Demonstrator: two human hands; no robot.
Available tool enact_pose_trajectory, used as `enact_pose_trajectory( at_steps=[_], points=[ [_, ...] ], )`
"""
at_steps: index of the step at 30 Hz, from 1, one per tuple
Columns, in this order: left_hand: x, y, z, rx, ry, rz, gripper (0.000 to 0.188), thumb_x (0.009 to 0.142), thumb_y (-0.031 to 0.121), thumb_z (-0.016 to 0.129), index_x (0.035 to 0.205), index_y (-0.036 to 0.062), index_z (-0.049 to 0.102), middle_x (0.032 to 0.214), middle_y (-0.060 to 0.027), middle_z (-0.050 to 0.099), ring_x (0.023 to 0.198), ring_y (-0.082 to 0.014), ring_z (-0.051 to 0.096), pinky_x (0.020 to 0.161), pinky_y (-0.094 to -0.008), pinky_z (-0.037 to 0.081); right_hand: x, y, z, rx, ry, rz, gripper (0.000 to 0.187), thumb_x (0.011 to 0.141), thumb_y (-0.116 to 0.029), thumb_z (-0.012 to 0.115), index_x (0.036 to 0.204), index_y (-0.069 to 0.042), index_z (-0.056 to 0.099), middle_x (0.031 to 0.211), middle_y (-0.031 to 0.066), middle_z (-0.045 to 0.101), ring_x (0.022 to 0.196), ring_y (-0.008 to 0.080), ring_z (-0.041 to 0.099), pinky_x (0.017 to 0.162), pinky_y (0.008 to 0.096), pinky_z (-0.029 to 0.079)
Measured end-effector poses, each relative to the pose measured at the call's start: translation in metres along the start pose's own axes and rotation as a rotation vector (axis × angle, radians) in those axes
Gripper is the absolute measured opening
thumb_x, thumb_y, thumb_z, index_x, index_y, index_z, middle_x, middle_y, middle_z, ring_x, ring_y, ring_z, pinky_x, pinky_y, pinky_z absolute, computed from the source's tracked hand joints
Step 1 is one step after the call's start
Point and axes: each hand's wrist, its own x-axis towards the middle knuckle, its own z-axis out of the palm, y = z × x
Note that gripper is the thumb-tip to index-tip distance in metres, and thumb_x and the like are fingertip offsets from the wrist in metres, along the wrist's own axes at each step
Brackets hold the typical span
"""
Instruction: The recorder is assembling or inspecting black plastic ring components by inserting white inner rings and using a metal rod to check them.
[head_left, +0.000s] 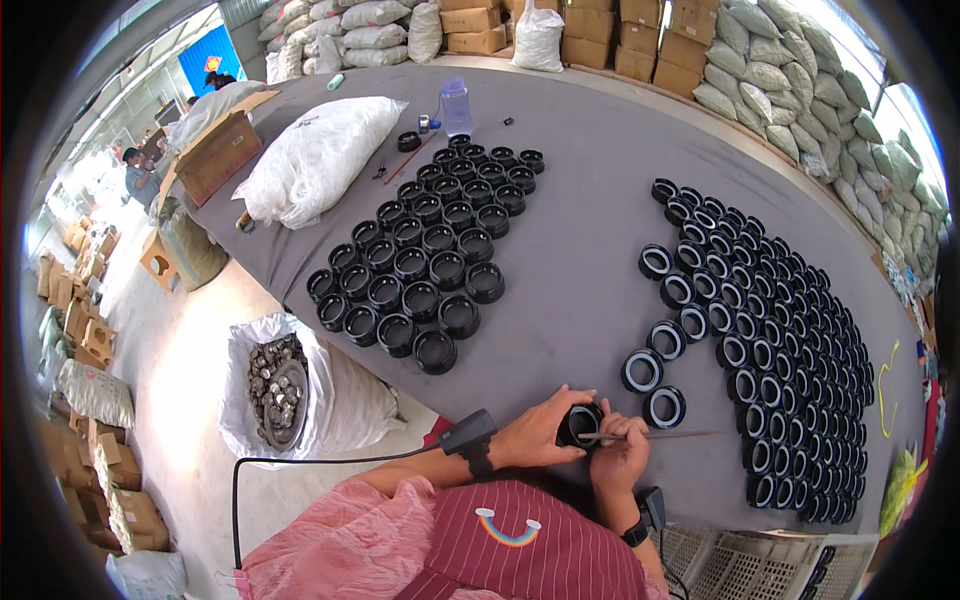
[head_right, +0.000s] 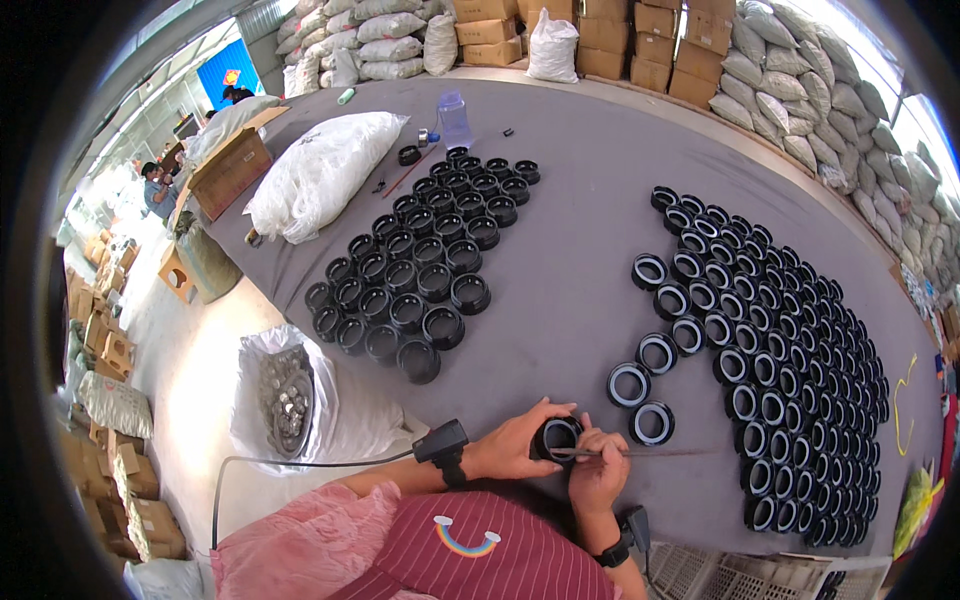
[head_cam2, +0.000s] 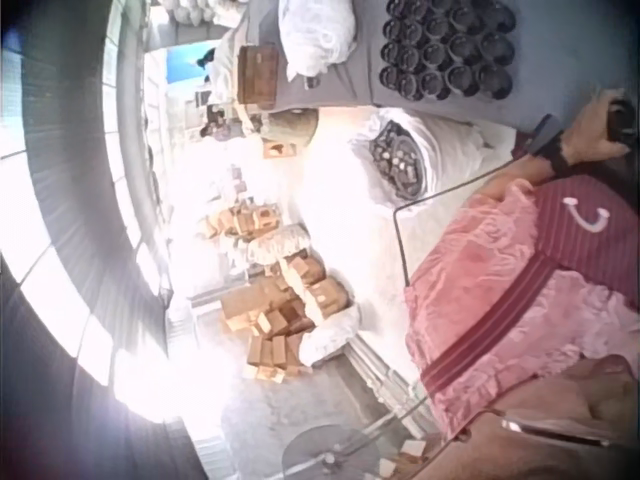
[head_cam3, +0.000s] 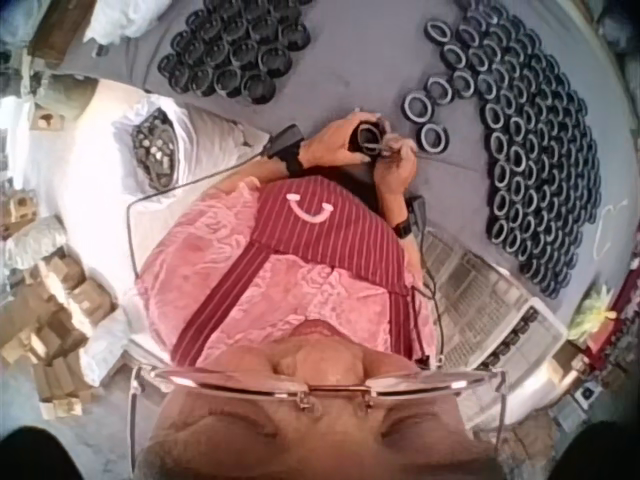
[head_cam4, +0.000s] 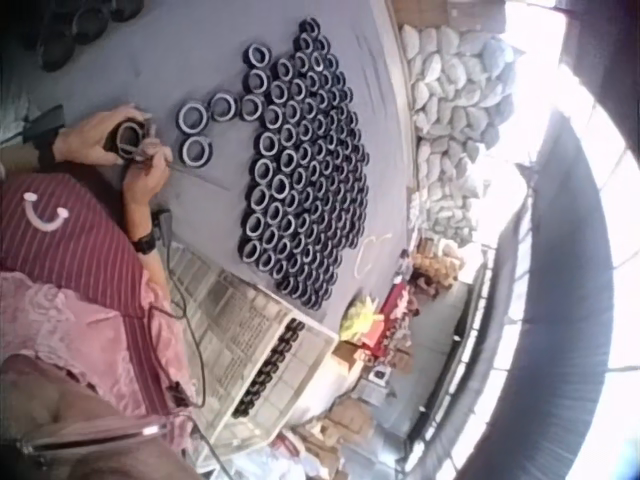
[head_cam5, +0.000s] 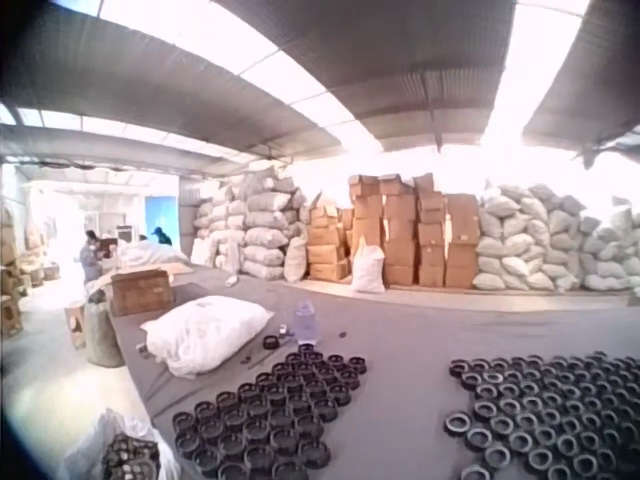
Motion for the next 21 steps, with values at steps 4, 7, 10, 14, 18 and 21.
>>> enact_pose_trajectory(
  at_steps=[4, 7, 10, 14, 18, 21],
  points=[
    [0.024, 0.006, -0.027, 0.008, 0.192, -0.141, 0.078, 0.070, 0.021, 0.083, 0.134, 0.0015, 0.042, 0.121, -0.0206, 0.058, 0.114, -0.0385, 0.059, 0.103, -0.0454, 0.046, -0.003, -0.002, -0.008, 0.068, 0.027, -0.037, 0.025, 0.096, -0.020, 0.047, 0.075, -0.007, 0.045, 0.065, 0.0065, 0.047, 0.068, 0.0199, 0.047, 0.107, 0.0501, 0.038],
    [0.068, 0.004, -0.077, 0.558, 0.184, -0.172, 0.067, 0.072, 0.025, 0.081, 0.128, 0.0044, 0.049, 0.121, -0.0203, 0.060, 0.107, -0.0372, 0.060, 0.094, -0.0452, 0.048, -0.005, -0.004, -0.006, 0.049, 0.021, -0.028, 0.023, 0.094, -0.018, 0.049, 0.075, -0.006, 0.047, 0.064, 0.0072, 0.048, 0.069, 0.0210, 0.048, 0.095, 0.0469, 0.043],
    [0.112, -0.023, -0.111, 1.038, 0.202, -0.101, 0.062, 0.075, 0.028, 0.080, 0.128, 0.0071, 0.056, 0.122, -0.0188, 0.061, 0.109, -0.0360, 0.059, 0.093, -0.0458, 0.046, -0.007, -0.008, -0.004, 0.052, -0.067, 0.044, 0.022, 0.093, -0.017, 0.051, 0.075, -0.005, 0.049, 0.066, 0.0083, 0.050, 0.069, 0.0213, 0.048, 0.091, 0.0459, 0.044],
    [0.146, -0.057, -0.141, 1.146, 0.047, -0.267, 0.063, 0.080, 0.028, 0.076, 0.136, 0.0072, 0.055, 0.132, -0.0193, 0.058, 0.113, -0.0356, 0.057, 0.096, -0.0483, 0.043, -0.011, -0.005, -0.011, 0.029, -0.155, 0.092, 0.022, 0.093, -0.015, 0.051, 0.075, -0.003, 0.052, 0.068, 0.0098, 0.053, 0.070, 0.0226, 0.050, 0.087, 0.0452, 0.045],
    [0.145, -0.100, -0.152, 1.465, 0.109, -0.253, 0.062, 0.087, 0.023, 0.069, 0.144, 0.0083, 0.050, 0.144, -0.0185, 0.051, 0.126, -0.0389, 0.051, 0.109, -0.0521, 0.034, -0.011, -0.005, -0.012, 0.020, -0.138, 0.085, 0.023, 0.092, -0.016, 0.052, 0.075, -0.001, 0.055, 0.068, 0.0109, 0.054, 0.071, 0.0239, 0.052, 0.086, 0.0444, 0.045],
    [0.145, -0.063, -0.120, 1.587, 0.291, 0.045, 0.054, 0.087, 0.024, 0.067, 0.137, 0.0056, 0.056, 0.133, -0.0200, 0.059, 0.124, -0.0396, 0.053, 0.107, -0.0558, 0.035, -0.008, -0.009, -0.006, -0.039, -0.088, 0.049, 0.023, 0.091, -0.020, 0.052, 0.074, -0.005, 0.052, 0.064, 0.0088, 0.051, 0.067, 0.0213, 0.049, 0.081, 0.0419, 0.043]
  ],
)
